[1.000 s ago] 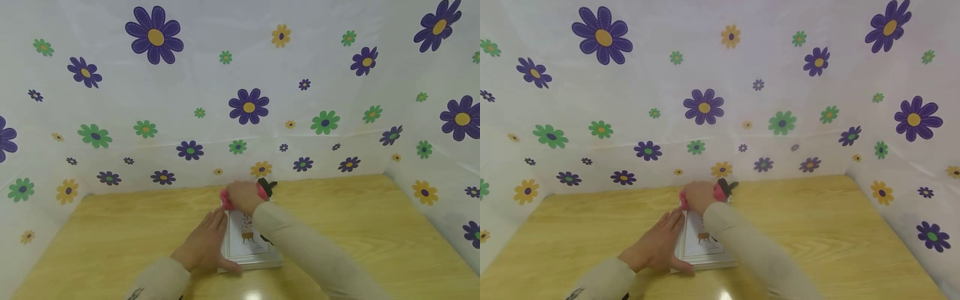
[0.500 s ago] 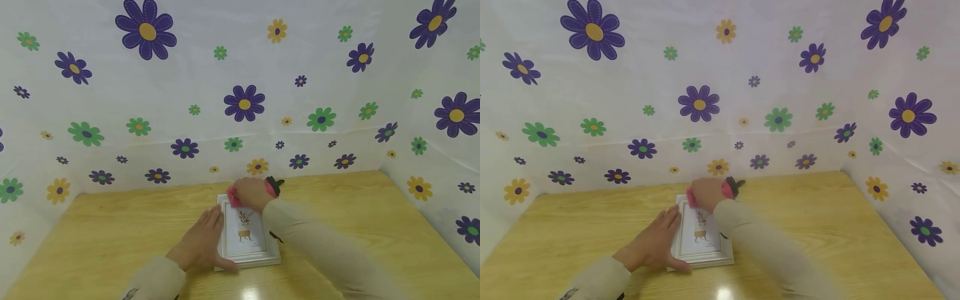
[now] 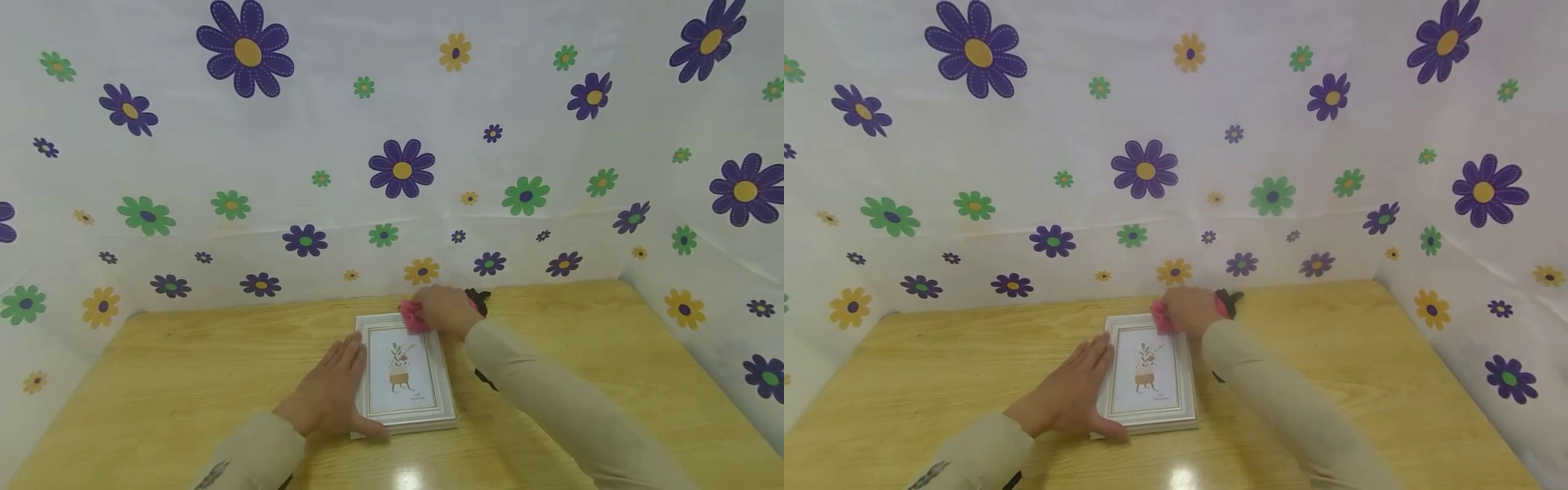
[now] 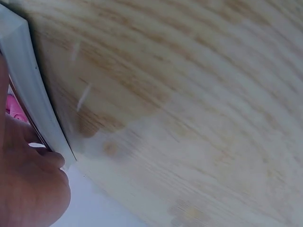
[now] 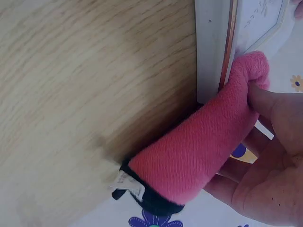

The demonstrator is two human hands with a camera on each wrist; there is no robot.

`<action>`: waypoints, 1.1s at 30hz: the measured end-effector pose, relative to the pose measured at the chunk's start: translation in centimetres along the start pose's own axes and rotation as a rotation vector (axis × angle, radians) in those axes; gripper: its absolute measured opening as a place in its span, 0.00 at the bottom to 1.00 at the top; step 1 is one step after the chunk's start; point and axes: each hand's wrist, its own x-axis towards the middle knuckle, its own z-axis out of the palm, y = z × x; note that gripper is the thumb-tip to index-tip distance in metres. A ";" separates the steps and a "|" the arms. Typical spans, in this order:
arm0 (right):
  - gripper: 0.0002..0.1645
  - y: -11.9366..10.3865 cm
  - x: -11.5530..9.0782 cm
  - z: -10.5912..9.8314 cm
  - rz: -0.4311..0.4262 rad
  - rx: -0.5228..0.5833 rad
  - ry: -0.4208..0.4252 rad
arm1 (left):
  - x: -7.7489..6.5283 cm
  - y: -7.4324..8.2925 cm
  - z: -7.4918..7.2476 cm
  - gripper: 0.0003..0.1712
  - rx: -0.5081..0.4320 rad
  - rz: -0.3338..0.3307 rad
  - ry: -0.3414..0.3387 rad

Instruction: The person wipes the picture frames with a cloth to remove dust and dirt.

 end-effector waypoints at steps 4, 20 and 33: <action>0.10 -0.9 0.4 0.3 -0.039 -0.033 0.030 | 0.2 0.0 0.0 0.80 -0.019 0.016 0.000; 0.14 -1.2 1.0 0.8 0.033 0.045 0.013 | 0.0 -0.1 -0.2 0.80 -0.008 -0.005 -0.033; 0.18 -5.4 2.1 1.8 -0.046 -0.027 0.064 | 0.0 -0.1 0.0 0.79 -0.042 0.007 -0.017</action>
